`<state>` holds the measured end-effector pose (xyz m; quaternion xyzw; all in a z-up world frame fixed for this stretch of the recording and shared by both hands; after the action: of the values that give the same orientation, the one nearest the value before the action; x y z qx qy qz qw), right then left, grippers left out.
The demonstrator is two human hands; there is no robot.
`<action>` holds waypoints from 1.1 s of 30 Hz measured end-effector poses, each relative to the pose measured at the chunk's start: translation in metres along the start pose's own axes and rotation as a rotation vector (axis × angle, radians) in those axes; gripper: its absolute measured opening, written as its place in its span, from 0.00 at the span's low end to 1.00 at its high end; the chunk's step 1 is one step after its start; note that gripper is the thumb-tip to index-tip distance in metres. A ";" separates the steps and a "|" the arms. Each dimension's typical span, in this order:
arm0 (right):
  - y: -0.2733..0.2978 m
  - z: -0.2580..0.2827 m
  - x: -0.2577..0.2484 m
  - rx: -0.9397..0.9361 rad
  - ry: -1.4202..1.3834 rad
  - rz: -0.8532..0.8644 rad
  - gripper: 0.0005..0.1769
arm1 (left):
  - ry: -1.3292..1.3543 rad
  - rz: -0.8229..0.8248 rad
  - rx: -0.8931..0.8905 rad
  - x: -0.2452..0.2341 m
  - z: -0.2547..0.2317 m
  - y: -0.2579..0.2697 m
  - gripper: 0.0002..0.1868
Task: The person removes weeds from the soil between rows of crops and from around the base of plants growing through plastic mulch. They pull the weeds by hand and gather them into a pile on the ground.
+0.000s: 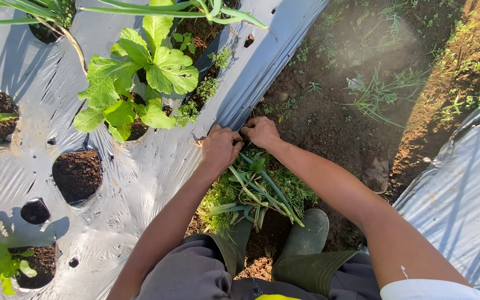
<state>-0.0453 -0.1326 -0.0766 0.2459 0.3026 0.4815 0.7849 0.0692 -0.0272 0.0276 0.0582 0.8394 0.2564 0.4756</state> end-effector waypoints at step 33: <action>0.045 0.027 -0.037 -0.472 0.486 -0.155 0.13 | -0.271 0.072 0.168 0.013 -0.025 0.001 0.19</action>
<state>-0.0666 -0.1503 -0.0186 -0.0881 0.3788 0.5218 0.7593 0.0409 -0.0316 0.0281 0.1618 0.7836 0.1919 0.5683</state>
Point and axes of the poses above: each hand's wrist, its own y-axis away from the middle knuckle, its own x-axis out of the palm, z = x × y, the point moved 8 cm from there along -y, towards the middle knuckle, and after that the axes turned 9 degrees about z, right-handed, at the moved point
